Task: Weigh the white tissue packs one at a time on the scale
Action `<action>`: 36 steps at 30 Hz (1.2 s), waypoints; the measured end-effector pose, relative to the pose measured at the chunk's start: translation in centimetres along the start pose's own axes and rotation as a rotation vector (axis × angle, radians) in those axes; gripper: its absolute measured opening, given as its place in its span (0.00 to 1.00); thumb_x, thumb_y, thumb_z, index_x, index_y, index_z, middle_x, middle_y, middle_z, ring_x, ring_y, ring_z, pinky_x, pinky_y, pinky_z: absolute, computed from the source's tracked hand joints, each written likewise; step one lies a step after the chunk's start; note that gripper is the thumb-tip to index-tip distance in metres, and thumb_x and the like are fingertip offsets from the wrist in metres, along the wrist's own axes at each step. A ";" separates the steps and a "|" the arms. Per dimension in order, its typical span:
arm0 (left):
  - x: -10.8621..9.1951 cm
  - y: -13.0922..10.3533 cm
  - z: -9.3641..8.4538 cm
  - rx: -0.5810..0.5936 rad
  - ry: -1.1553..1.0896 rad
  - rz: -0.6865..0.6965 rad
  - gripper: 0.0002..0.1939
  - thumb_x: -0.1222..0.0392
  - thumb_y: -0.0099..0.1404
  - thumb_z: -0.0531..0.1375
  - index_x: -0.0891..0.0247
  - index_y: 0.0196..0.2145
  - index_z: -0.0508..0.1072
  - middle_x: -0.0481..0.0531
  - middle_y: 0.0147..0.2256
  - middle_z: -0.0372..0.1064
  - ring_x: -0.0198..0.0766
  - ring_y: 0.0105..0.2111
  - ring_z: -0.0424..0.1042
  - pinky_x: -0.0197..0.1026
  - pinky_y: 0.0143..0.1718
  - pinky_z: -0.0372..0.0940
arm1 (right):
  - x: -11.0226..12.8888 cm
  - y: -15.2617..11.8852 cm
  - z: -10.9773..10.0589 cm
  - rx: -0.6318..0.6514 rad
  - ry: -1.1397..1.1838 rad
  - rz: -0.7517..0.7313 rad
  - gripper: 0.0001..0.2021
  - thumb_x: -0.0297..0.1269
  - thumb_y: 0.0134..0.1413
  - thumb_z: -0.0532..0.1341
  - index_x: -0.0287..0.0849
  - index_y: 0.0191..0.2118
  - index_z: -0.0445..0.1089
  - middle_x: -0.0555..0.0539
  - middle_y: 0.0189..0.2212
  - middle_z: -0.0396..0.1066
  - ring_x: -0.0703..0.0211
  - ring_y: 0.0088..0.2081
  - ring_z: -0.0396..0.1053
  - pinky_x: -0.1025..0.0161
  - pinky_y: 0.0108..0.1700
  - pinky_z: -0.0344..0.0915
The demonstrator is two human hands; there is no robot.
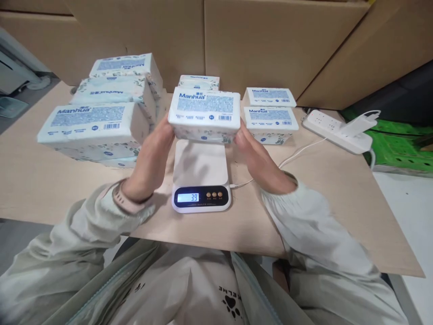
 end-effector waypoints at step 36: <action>1.9 -10.4 -3.2 -0.137 0.102 -0.089 0.25 0.46 0.83 0.52 0.41 0.73 0.67 0.42 0.76 0.59 0.52 0.79 0.52 0.60 0.82 0.49 | -3.9 -7.9 2.1 -0.375 0.051 0.026 0.22 0.54 0.78 0.53 0.57 0.64 0.77 0.50 0.64 0.78 0.43 0.69 0.73 0.34 0.75 0.65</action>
Point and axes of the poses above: each hand's wrist, its own y-axis towards the middle knuckle, its own z-axis out of the palm, x = y × z, the point moved 3 cm from there along y, towards the middle knuckle
